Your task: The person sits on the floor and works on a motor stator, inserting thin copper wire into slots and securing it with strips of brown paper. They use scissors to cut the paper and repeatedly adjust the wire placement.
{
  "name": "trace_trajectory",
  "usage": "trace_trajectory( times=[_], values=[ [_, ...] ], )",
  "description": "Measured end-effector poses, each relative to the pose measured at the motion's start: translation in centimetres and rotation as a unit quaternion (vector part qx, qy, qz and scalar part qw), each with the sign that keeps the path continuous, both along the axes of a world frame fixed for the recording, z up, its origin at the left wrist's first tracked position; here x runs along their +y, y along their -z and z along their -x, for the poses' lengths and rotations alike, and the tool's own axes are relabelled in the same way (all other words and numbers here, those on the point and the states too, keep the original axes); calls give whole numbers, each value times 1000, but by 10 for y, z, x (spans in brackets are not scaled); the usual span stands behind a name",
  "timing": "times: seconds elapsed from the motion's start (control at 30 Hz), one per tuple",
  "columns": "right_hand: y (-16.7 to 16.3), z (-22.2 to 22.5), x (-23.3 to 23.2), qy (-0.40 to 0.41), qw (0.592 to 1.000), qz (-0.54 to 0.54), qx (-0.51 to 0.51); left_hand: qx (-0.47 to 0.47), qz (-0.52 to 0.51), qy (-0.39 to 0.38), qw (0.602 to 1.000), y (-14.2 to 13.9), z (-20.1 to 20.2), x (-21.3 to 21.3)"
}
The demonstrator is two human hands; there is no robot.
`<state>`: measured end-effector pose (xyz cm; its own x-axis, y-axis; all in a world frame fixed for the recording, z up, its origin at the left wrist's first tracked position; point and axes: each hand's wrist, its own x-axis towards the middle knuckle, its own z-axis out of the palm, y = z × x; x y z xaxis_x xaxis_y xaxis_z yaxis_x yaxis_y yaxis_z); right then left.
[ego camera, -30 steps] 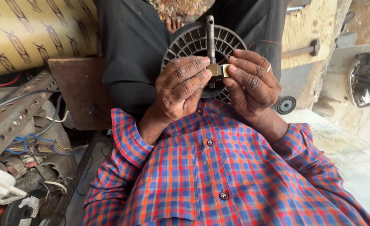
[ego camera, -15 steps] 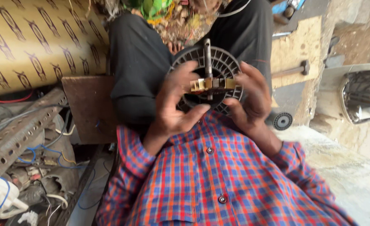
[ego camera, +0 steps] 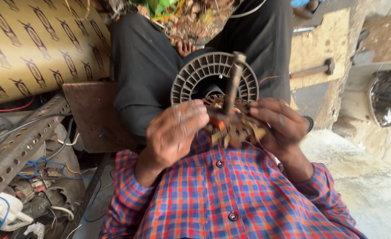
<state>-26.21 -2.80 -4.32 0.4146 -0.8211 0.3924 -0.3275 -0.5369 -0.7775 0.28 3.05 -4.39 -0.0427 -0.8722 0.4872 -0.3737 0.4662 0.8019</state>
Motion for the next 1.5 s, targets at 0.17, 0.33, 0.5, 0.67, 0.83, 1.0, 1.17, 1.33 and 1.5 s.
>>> trace_trajectory(
  times=[0.17, 0.33, 0.5, 0.67, 0.83, 1.0, 1.17, 1.33, 1.5],
  values=[
    [-8, 4, 12, 0, 998, 40, -45, -2, 34, 14, 999, -17, 0, 6],
    [-3, 1, 7, -2, 999, 28, -23, -25, -35, 6, 999, -18, -5, -1],
    [3, -14, -2, 51, 983, -178, -2, -3, -119, -23, 993, -2, -2, -23],
    [-3, -11, -27, -14, 978, -200, 56, 25, -164, -2, 986, 8, -4, -35],
    [-2, 4, -63, -131, 985, -71, 88, 8, -162, 20, 987, 10, -11, -38],
    [11, 0, -92, -157, 964, 17, 216, 15, -46, -8, 999, 18, 1, -28],
    [11, 0, -116, -184, 956, 88, 210, -159, 107, -113, 975, 32, 17, -16],
    [6, 6, -147, -218, 946, -218, 98, -143, 86, -132, 977, 38, 23, -14],
    [11, 9, -191, -310, 855, -411, 57, -140, 95, -143, 975, 31, 26, -24]
  ],
)
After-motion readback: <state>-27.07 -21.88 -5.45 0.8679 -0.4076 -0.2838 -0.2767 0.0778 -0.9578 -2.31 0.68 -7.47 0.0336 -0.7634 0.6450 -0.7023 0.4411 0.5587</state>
